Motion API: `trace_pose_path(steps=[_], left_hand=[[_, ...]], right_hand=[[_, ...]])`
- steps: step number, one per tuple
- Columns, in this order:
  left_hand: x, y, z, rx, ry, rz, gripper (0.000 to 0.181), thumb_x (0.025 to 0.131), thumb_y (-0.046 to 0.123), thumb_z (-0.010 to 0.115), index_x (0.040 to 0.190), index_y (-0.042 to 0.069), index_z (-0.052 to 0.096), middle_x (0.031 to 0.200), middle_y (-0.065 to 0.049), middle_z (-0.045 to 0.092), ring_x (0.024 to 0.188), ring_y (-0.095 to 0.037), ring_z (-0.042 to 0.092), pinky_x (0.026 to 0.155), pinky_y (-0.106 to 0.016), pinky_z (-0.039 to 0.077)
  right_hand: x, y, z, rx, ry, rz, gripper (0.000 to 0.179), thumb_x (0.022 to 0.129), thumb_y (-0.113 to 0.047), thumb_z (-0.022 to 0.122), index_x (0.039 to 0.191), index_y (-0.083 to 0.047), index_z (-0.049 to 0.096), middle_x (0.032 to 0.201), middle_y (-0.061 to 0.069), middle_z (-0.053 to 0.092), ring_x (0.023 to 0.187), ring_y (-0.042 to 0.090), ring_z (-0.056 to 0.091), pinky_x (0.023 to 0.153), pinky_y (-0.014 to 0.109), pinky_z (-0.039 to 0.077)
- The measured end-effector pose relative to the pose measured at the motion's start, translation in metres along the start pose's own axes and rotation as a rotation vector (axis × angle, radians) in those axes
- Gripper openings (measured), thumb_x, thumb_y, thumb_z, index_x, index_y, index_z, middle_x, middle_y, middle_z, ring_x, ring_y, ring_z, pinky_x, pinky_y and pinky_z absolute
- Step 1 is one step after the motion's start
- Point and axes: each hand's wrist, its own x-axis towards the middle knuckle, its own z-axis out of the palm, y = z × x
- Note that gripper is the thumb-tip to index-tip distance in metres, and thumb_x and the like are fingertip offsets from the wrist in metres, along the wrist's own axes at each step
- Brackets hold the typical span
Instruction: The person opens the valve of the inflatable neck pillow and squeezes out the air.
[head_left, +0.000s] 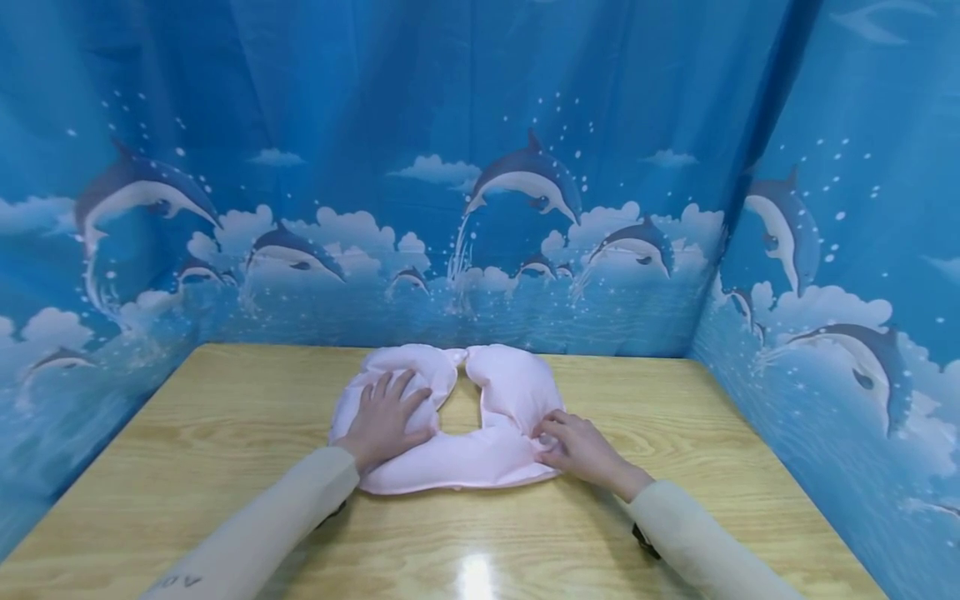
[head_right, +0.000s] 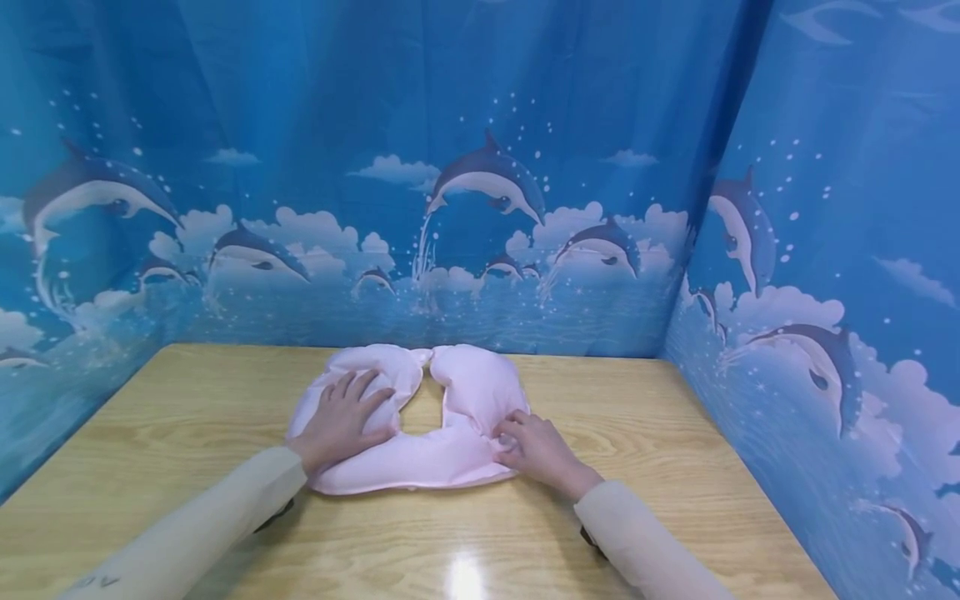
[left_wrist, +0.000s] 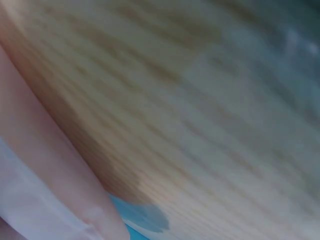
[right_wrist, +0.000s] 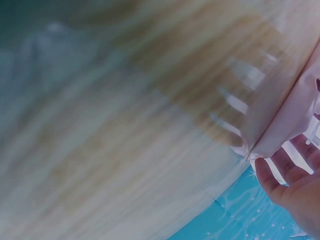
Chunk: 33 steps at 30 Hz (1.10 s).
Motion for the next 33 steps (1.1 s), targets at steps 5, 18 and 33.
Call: trace_pose_path(steps=[5,18,33], left_hand=[[-0.001,-0.002,0.002,0.002,0.003,-0.005,0.059,0.078,0.06,0.056,0.126,0.027,0.053,0.143,-0.011,0.036,0.13,-0.042,0.029,0.097,-0.066,0.028],[0.004,-0.001,-0.007,-0.043,-0.084,0.0,0.061,0.078,0.058,0.058,0.129,0.025,0.05,0.143,-0.013,0.033,0.129,-0.043,0.028,0.095,-0.065,0.029],[0.013,-0.016,-0.012,-0.098,-0.084,-0.079,0.086,0.07,0.069,0.06,0.142,0.033,0.031,0.15,-0.019,0.019,0.132,-0.053,0.014,0.097,-0.072,0.019]], right_hand=[[-0.001,-0.001,0.001,-0.004,-0.001,0.0,0.02,0.08,-0.031,0.069,0.095,-0.02,0.062,0.099,-0.002,0.058,0.081,0.014,0.054,0.071,0.036,0.044],[-0.002,-0.001,0.0,-0.015,-0.036,0.02,0.021,0.081,-0.033,0.067,0.097,-0.02,0.062,0.101,-0.001,0.06,0.086,0.017,0.055,0.075,0.039,0.045],[-0.001,0.001,0.001,-0.024,-0.041,0.012,0.021,0.082,-0.034,0.066,0.098,-0.02,0.062,0.098,-0.002,0.06,0.084,0.016,0.055,0.075,0.038,0.044]])
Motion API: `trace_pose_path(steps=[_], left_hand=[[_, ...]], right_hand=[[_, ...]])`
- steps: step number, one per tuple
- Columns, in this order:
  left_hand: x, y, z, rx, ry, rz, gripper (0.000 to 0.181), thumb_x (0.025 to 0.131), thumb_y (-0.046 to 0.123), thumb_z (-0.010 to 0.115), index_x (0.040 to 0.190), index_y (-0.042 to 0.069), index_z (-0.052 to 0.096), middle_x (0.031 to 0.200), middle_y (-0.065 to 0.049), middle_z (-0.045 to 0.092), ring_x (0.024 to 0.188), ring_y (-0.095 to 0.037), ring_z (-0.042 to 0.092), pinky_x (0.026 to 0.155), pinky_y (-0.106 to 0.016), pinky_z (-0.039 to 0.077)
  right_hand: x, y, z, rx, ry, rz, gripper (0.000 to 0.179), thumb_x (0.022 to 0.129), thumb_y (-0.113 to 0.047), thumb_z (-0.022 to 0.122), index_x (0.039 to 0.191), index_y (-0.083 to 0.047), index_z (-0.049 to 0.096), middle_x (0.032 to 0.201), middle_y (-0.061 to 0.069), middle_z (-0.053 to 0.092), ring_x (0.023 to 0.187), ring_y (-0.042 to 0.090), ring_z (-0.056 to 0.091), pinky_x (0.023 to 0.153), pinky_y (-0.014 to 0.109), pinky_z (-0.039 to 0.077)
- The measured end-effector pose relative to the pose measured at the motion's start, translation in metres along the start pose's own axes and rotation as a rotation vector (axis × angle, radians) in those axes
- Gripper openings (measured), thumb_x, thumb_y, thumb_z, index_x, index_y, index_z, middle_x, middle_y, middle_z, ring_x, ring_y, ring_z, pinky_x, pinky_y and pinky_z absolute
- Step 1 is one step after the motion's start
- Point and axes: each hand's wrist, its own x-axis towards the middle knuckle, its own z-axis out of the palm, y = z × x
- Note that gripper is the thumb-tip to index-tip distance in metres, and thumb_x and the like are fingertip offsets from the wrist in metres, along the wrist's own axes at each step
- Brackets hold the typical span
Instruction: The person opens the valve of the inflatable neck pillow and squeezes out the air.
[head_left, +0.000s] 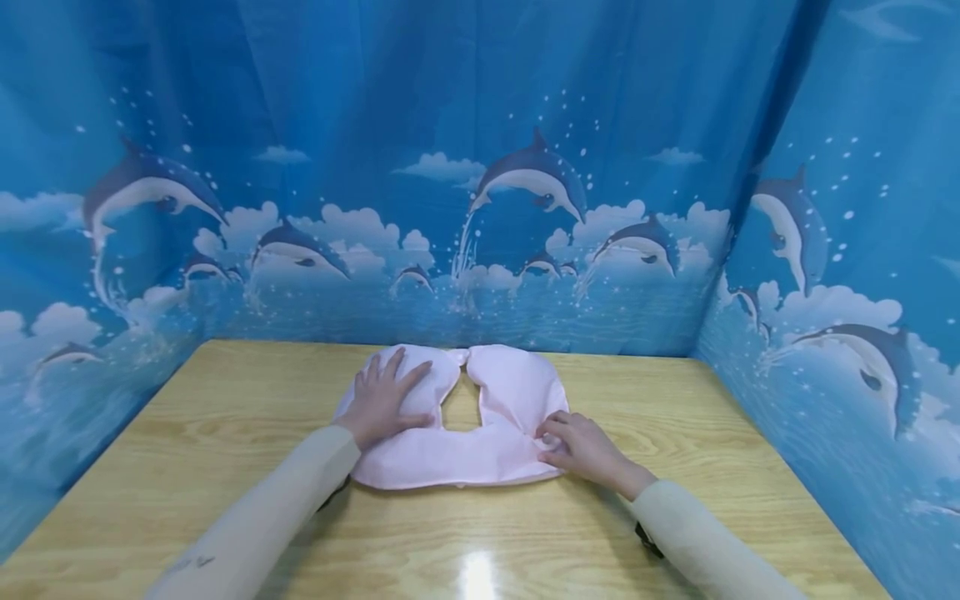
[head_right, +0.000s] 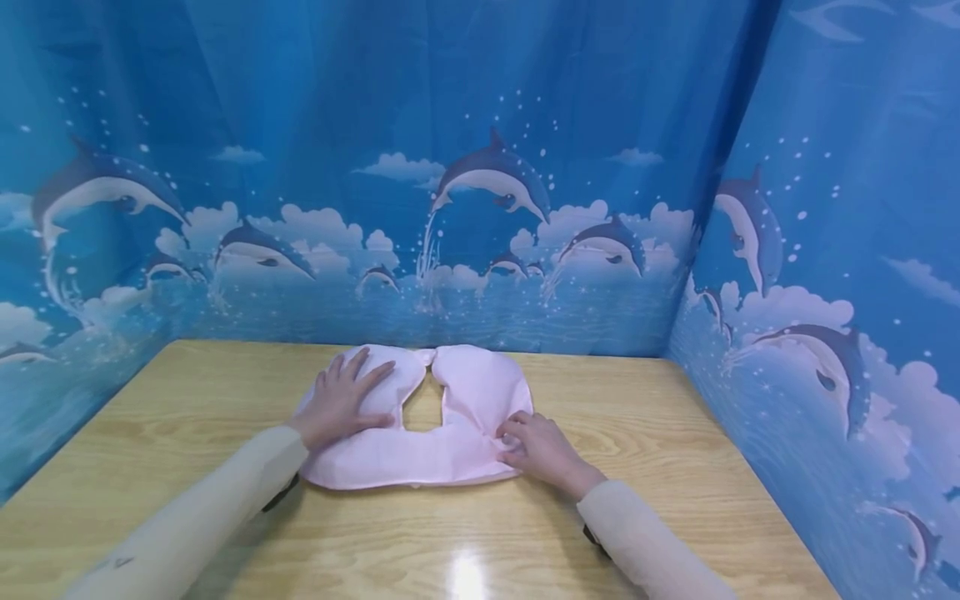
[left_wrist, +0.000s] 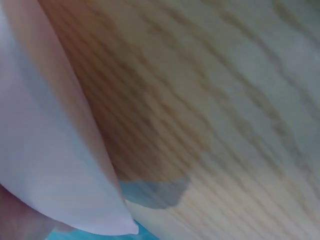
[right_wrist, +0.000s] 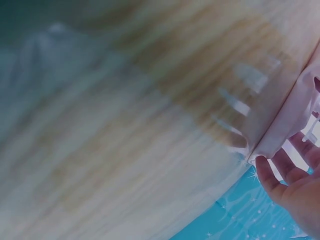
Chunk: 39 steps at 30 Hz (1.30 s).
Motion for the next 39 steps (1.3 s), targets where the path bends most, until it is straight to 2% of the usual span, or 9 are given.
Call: trace_pose_path(steps=[5,9,15,21,26,33,39], left_hand=[[0.001,-0.001,-0.002,-0.019,-0.047,-0.031,0.087,0.068,0.069,0.061,0.141,0.033,0.032,0.15,-0.021,0.016,0.131,-0.056,0.012,0.097,-0.073,0.017],[0.002,-0.001,-0.001,-0.021,-0.068,-0.04,0.083,0.069,0.068,0.061,0.14,0.032,0.035,0.149,-0.02,0.021,0.131,-0.055,0.016,0.098,-0.072,0.017],[0.003,-0.004,0.005,-0.015,-0.053,-0.016,0.079,0.07,0.068,0.06,0.137,0.032,0.04,0.145,-0.02,0.029,0.128,-0.054,0.024,0.097,-0.071,0.021],[0.004,-0.006,0.011,-0.011,-0.046,-0.007,0.077,0.07,0.068,0.06,0.136,0.032,0.041,0.145,-0.02,0.029,0.125,-0.053,0.029,0.094,-0.07,0.027],[0.004,-0.004,0.01,-0.034,-0.061,-0.017,0.075,0.07,0.066,0.061,0.135,0.032,0.043,0.146,-0.019,0.026,0.125,-0.053,0.029,0.091,-0.071,0.029],[0.004,-0.002,0.007,-0.064,-0.076,-0.019,0.073,0.07,0.067,0.061,0.133,0.033,0.044,0.145,-0.017,0.027,0.126,-0.049,0.029,0.09,-0.068,0.033],[0.002,0.0,0.006,-0.082,-0.051,0.007,0.069,0.069,0.065,0.064,0.129,0.033,0.048,0.143,-0.016,0.031,0.123,-0.047,0.033,0.087,-0.066,0.035]], right_hand=[[0.001,0.0,0.0,0.002,0.0,-0.007,0.022,0.082,-0.034,0.065,0.098,-0.019,0.062,0.098,-0.002,0.06,0.085,0.016,0.055,0.076,0.039,0.045],[0.002,0.001,0.0,0.002,-0.003,-0.005,0.021,0.082,-0.034,0.065,0.097,-0.02,0.062,0.099,-0.003,0.06,0.085,0.016,0.055,0.076,0.039,0.045],[0.002,-0.001,0.0,0.011,0.009,-0.008,0.02,0.082,-0.033,0.066,0.096,-0.019,0.062,0.099,-0.002,0.06,0.084,0.016,0.055,0.074,0.038,0.045],[0.002,-0.002,-0.001,0.017,-0.001,0.02,0.02,0.081,-0.034,0.067,0.095,-0.021,0.062,0.1,-0.002,0.059,0.086,0.016,0.056,0.077,0.039,0.046],[0.002,-0.002,-0.001,0.023,-0.015,0.039,0.02,0.081,-0.035,0.066,0.096,-0.022,0.062,0.101,-0.002,0.059,0.089,0.017,0.056,0.079,0.04,0.046],[0.002,-0.002,-0.001,0.024,-0.004,0.027,0.019,0.081,-0.033,0.067,0.095,-0.021,0.063,0.099,-0.002,0.06,0.086,0.017,0.056,0.077,0.04,0.046],[0.002,-0.001,-0.001,0.028,-0.014,0.033,0.019,0.081,-0.033,0.067,0.095,-0.02,0.063,0.099,-0.002,0.06,0.087,0.017,0.056,0.077,0.04,0.046]])
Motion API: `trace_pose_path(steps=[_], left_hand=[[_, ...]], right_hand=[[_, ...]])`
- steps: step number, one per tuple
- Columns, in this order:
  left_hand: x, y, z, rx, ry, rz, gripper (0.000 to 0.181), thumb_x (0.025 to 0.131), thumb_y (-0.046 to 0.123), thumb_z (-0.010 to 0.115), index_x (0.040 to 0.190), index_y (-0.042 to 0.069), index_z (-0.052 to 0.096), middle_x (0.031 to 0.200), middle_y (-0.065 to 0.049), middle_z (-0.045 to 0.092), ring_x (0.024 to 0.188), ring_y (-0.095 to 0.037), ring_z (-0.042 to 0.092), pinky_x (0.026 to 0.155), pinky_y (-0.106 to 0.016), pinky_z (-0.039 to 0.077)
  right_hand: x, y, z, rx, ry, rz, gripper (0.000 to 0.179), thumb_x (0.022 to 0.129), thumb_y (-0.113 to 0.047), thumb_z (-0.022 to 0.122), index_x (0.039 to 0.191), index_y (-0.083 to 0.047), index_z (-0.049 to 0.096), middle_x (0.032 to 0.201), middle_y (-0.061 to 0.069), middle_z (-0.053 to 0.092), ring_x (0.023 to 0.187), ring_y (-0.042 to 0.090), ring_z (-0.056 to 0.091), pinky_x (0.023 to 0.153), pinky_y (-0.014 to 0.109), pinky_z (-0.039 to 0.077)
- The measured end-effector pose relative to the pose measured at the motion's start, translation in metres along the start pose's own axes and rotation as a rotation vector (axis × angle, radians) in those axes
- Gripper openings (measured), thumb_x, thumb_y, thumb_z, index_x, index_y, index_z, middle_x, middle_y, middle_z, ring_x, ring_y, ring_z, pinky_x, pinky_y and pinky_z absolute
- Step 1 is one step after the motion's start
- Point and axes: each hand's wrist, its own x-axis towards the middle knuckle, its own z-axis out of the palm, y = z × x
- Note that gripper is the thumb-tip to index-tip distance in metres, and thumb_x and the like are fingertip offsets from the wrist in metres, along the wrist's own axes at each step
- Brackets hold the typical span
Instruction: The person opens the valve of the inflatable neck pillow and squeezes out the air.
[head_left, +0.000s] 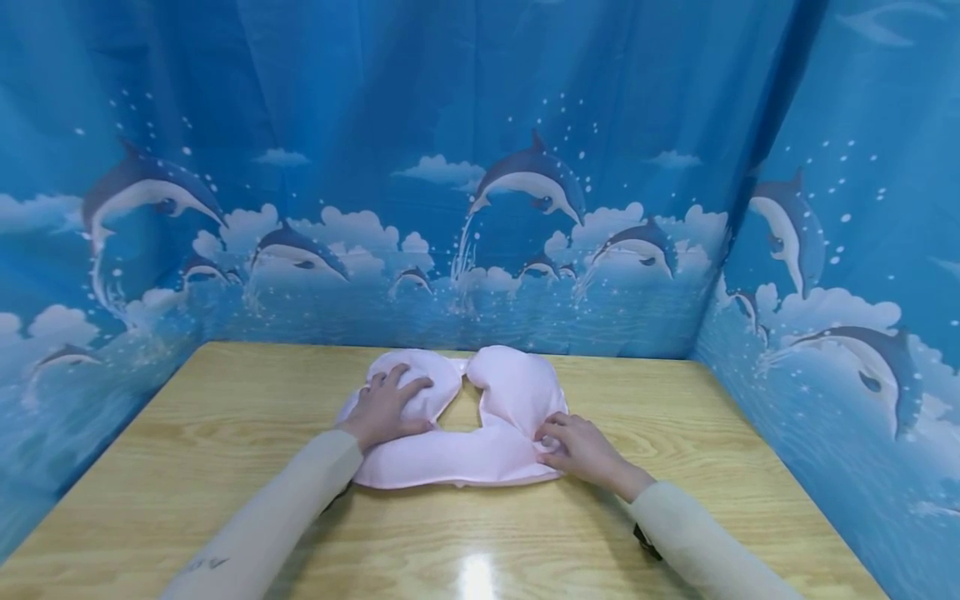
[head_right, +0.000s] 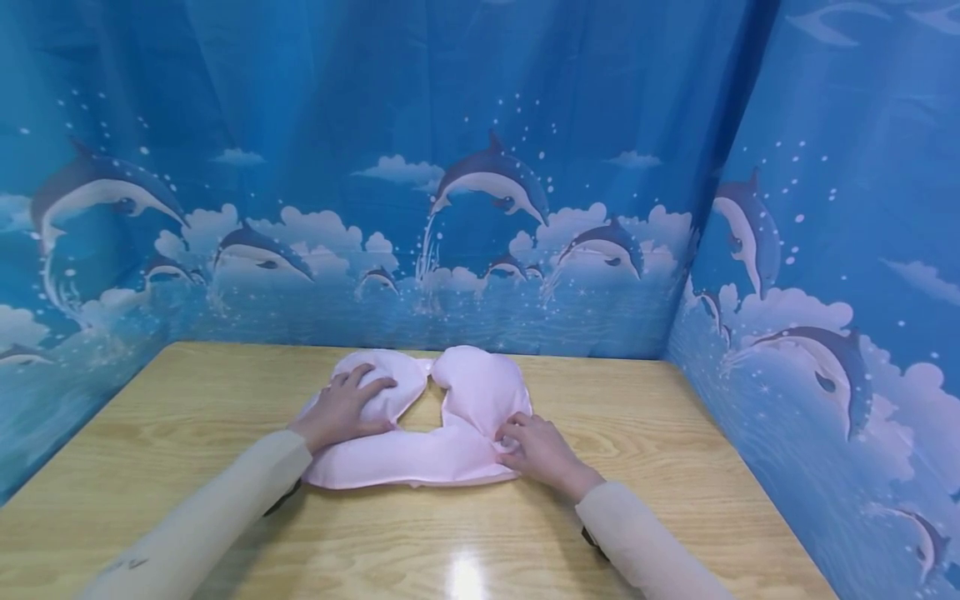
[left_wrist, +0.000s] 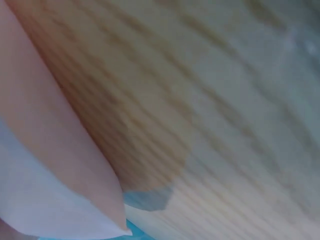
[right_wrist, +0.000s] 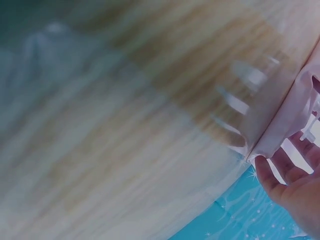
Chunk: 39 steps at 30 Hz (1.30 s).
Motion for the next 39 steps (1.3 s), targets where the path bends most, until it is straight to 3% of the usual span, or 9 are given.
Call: trace_pose_path(steps=[9,25,33,39], left_hand=[[-0.007,0.002,0.0,0.023,0.066,0.057,0.06,0.07,0.059,0.067,0.121,0.031,0.054,0.136,-0.018,0.038,0.114,-0.046,0.04,0.082,-0.065,0.04],[-0.014,0.007,-0.003,0.061,0.038,0.06,0.057,0.072,0.058,0.066,0.121,0.032,0.053,0.128,-0.016,0.042,0.107,-0.042,0.044,0.078,-0.056,0.043],[-0.015,0.004,-0.01,0.005,-0.078,0.038,0.069,0.07,0.068,0.06,0.129,0.035,0.045,0.14,-0.018,0.031,0.121,-0.046,0.036,0.084,-0.063,0.039],[-0.011,0.0,-0.012,-0.047,-0.156,-0.061,0.088,0.064,0.077,0.056,0.138,0.038,0.032,0.149,-0.016,0.018,0.131,-0.045,0.023,0.096,-0.068,0.025]], right_hand=[[-0.001,0.0,-0.001,-0.004,0.0,-0.004,0.019,0.082,-0.033,0.066,0.094,-0.019,0.063,0.098,-0.002,0.06,0.085,0.016,0.055,0.076,0.039,0.045],[-0.002,-0.001,-0.004,0.018,-0.014,-0.004,0.018,0.082,-0.032,0.066,0.095,-0.02,0.064,0.099,-0.003,0.06,0.086,0.014,0.055,0.076,0.037,0.045],[-0.002,0.0,-0.003,0.01,-0.013,-0.019,0.019,0.083,-0.032,0.065,0.095,-0.018,0.064,0.1,-0.001,0.06,0.086,0.017,0.056,0.075,0.038,0.044],[-0.002,-0.001,-0.003,-0.001,-0.011,-0.02,0.018,0.083,-0.032,0.065,0.095,-0.018,0.064,0.101,-0.001,0.06,0.086,0.017,0.056,0.074,0.038,0.045]])
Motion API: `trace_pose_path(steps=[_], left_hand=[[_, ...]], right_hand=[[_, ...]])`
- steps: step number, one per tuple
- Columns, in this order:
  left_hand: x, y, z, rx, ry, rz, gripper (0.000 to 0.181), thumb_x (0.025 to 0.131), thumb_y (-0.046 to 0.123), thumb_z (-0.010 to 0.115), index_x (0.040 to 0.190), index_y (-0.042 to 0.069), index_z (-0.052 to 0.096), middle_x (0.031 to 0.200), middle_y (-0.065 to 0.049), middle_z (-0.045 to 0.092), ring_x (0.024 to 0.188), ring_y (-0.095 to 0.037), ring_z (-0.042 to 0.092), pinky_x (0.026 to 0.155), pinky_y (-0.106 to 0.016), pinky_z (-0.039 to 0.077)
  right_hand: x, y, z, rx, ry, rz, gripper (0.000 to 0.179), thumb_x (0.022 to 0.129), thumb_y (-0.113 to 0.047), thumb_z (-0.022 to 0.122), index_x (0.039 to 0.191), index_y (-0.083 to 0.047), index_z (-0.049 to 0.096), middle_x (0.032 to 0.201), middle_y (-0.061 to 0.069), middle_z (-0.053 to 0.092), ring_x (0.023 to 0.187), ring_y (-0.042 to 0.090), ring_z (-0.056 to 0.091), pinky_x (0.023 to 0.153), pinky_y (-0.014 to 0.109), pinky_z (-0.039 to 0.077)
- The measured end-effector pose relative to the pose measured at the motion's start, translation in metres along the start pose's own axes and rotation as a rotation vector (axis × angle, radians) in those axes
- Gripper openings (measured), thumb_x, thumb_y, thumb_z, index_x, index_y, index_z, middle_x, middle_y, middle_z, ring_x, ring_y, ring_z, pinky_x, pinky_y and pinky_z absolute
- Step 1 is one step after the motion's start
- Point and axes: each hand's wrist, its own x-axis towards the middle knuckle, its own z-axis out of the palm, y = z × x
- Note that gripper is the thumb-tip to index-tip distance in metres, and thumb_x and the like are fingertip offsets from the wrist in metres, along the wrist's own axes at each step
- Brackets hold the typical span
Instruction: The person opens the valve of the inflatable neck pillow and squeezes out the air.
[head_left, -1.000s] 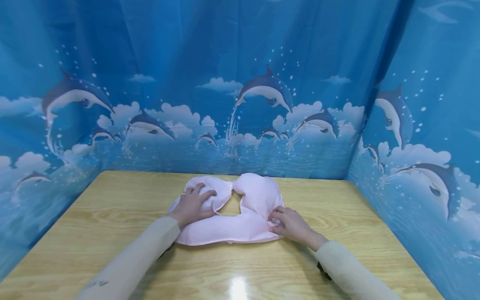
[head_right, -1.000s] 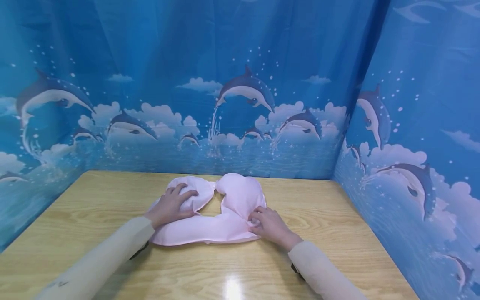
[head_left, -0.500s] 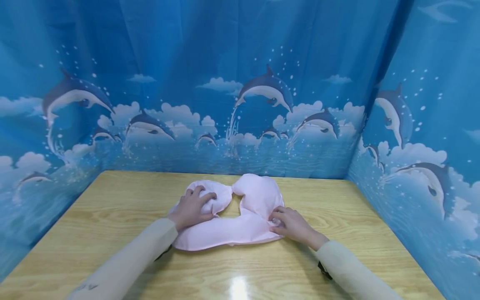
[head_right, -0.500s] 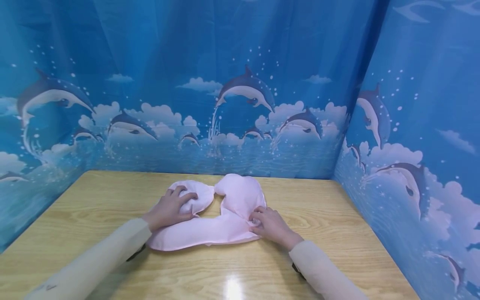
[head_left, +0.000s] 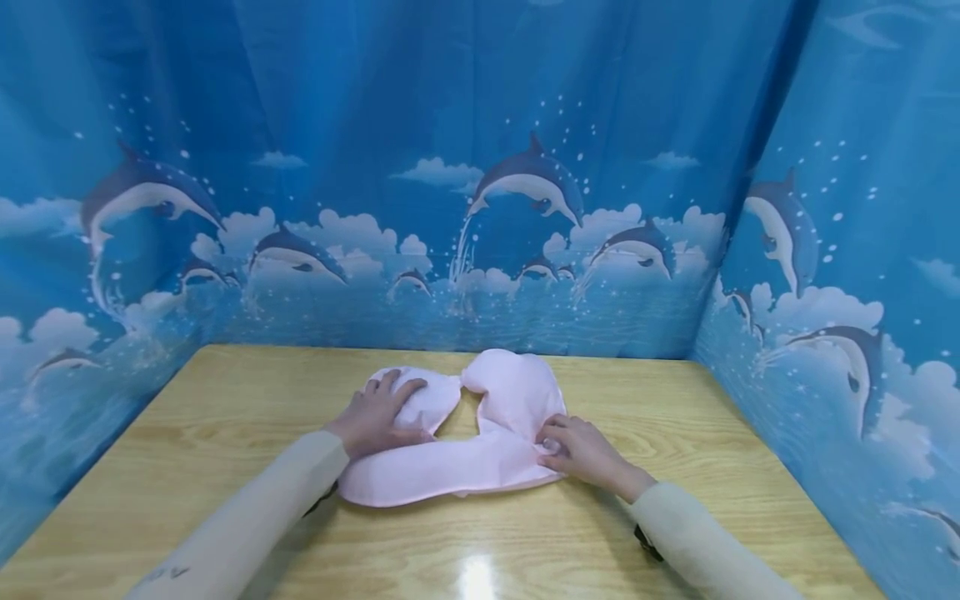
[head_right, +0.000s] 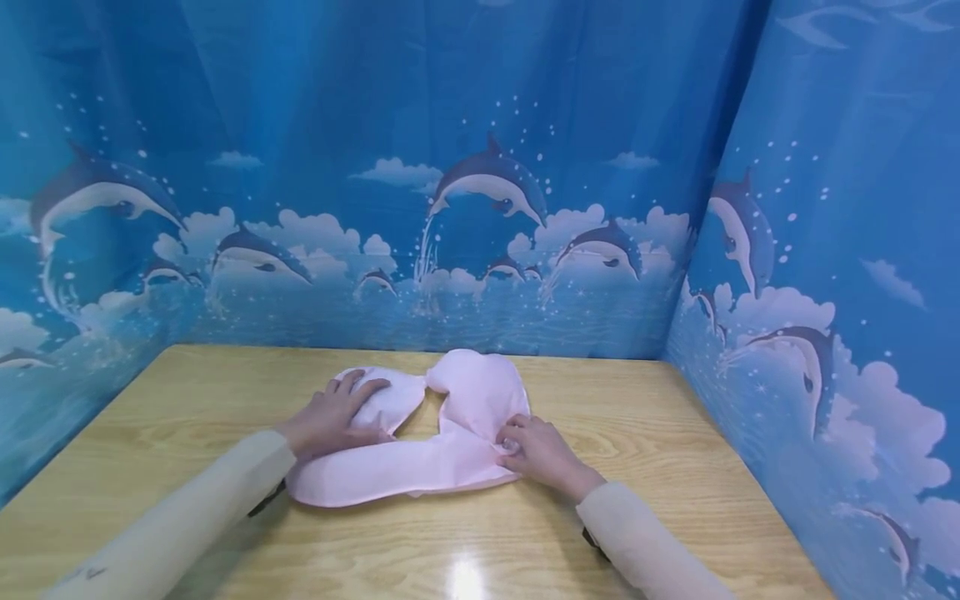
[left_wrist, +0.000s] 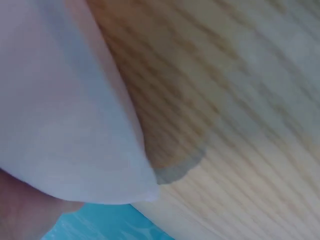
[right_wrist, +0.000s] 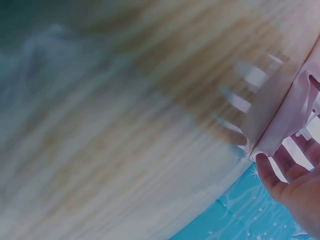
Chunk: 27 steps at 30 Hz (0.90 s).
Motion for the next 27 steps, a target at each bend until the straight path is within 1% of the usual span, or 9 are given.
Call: trace_pose_path(steps=[1,4,8,12,14,17,20,22,27], left_hand=[[0.001,0.0,0.0,-0.004,-0.009,-0.014,0.09,0.064,0.078,0.055,0.14,0.038,0.029,0.15,-0.016,0.016,0.132,-0.045,0.021,0.098,-0.068,0.022],[0.003,-0.001,-0.003,-0.007,-0.01,-0.006,0.091,0.065,0.076,0.057,0.142,0.038,0.026,0.151,-0.019,0.011,0.133,-0.049,0.015,0.098,-0.071,0.018],[0.009,-0.002,-0.006,-0.027,-0.031,-0.001,0.092,0.066,0.072,0.06,0.143,0.037,0.024,0.152,-0.022,0.004,0.132,-0.056,0.005,0.098,-0.073,0.013],[0.014,-0.003,-0.005,-0.054,-0.078,-0.036,0.095,0.064,0.071,0.063,0.143,0.037,0.024,0.152,-0.021,-0.002,0.131,-0.058,-0.001,0.1,-0.072,0.008],[0.015,-0.004,-0.005,-0.063,-0.097,-0.049,0.095,0.064,0.069,0.065,0.143,0.036,0.026,0.152,-0.021,-0.002,0.131,-0.058,-0.002,0.1,-0.073,0.007],[0.016,-0.003,-0.005,-0.045,-0.108,-0.062,0.092,0.063,0.069,0.066,0.141,0.038,0.029,0.153,-0.019,0.007,0.133,-0.054,0.006,0.101,-0.071,0.01],[0.016,-0.002,-0.005,-0.021,-0.086,-0.04,0.086,0.064,0.067,0.067,0.138,0.035,0.036,0.149,-0.018,0.022,0.131,-0.051,0.021,0.098,-0.07,0.019],[0.016,-0.002,-0.005,-0.017,-0.077,-0.036,0.082,0.065,0.066,0.067,0.136,0.035,0.04,0.146,-0.016,0.029,0.128,-0.048,0.028,0.097,-0.068,0.024],[0.015,0.0,-0.003,-0.004,-0.069,-0.022,0.074,0.067,0.065,0.066,0.131,0.037,0.044,0.139,-0.014,0.037,0.123,-0.044,0.034,0.096,-0.064,0.029]], right_hand=[[0.0,0.0,0.0,-0.002,0.0,-0.001,0.018,0.083,-0.032,0.065,0.095,-0.018,0.064,0.101,-0.001,0.06,0.086,0.017,0.056,0.074,0.037,0.045],[0.0,-0.002,0.0,-0.005,-0.004,0.002,0.018,0.083,-0.032,0.065,0.094,-0.018,0.064,0.1,-0.002,0.06,0.086,0.017,0.056,0.075,0.038,0.045],[0.0,-0.002,0.0,-0.003,-0.006,0.008,0.018,0.083,-0.032,0.065,0.095,-0.018,0.064,0.099,-0.002,0.06,0.086,0.016,0.056,0.075,0.037,0.045],[0.0,-0.002,0.001,-0.004,-0.002,0.01,0.018,0.083,-0.032,0.065,0.095,-0.018,0.064,0.1,-0.002,0.06,0.086,0.016,0.056,0.075,0.037,0.045],[0.0,-0.002,0.002,-0.005,-0.001,0.011,0.019,0.083,-0.033,0.065,0.095,-0.018,0.064,0.1,-0.002,0.06,0.086,0.016,0.056,0.075,0.037,0.045],[0.0,-0.003,0.002,-0.005,0.009,0.008,0.019,0.083,-0.033,0.065,0.095,-0.019,0.064,0.1,-0.002,0.06,0.085,0.015,0.055,0.075,0.037,0.045],[0.0,-0.003,0.002,-0.007,0.022,0.005,0.018,0.083,-0.033,0.066,0.094,-0.019,0.064,0.099,-0.003,0.06,0.084,0.014,0.055,0.074,0.036,0.045],[0.0,-0.003,0.001,-0.006,0.026,0.005,0.018,0.082,-0.032,0.066,0.094,-0.019,0.065,0.098,-0.003,0.061,0.083,0.014,0.055,0.074,0.036,0.045],[0.0,-0.003,0.001,0.001,0.007,0.012,0.018,0.083,-0.033,0.066,0.095,-0.02,0.064,0.099,-0.003,0.06,0.084,0.014,0.055,0.074,0.036,0.045]])
